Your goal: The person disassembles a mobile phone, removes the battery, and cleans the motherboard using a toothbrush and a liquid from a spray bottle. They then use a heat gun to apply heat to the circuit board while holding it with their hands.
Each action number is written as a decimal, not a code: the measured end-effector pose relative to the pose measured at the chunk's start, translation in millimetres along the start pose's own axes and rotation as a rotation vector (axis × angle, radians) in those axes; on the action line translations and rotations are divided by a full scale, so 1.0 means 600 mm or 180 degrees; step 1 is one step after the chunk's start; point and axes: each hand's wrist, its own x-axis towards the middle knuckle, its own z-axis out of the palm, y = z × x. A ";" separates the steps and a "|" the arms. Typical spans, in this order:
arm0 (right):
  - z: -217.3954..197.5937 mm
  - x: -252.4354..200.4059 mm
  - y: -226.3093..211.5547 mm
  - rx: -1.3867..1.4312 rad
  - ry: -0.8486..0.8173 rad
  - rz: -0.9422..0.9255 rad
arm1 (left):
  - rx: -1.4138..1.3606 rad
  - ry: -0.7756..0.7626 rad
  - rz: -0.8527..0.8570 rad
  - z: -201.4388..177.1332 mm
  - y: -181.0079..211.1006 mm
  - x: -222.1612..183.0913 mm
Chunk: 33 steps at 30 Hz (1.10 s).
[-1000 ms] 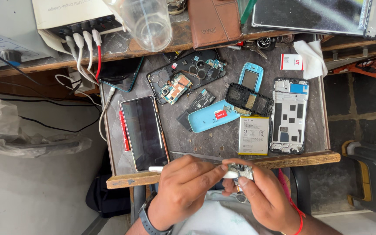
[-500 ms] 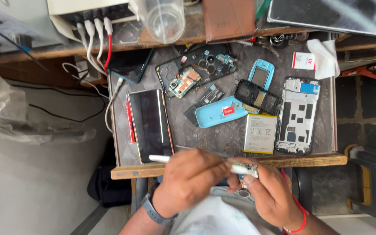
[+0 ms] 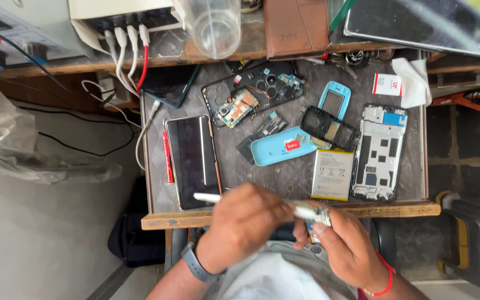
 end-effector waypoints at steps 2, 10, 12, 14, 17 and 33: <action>-0.002 0.002 0.006 -0.0064 0.0059 -0.0033 | -0.0085 -0.0019 0.0052 0.003 0.009 -0.001; 0.008 -0.011 0.049 0.0590 0.0576 0.1043 | 0.0007 -0.0068 0.0098 0.000 0.011 -0.011; 0.011 -0.009 0.061 0.0581 0.0629 0.0790 | 0.0034 -0.0025 0.0038 0.000 0.013 -0.018; 0.014 -0.012 0.069 0.0394 0.0736 0.0577 | 0.0003 0.0015 -0.0028 -0.005 0.012 -0.020; 0.017 -0.005 0.089 0.0195 0.0925 0.0513 | 0.0102 -0.0049 0.0031 -0.002 0.023 -0.022; -0.039 -0.005 0.195 0.0681 0.0341 0.0826 | 0.0210 0.0303 -0.0278 0.010 0.022 -0.034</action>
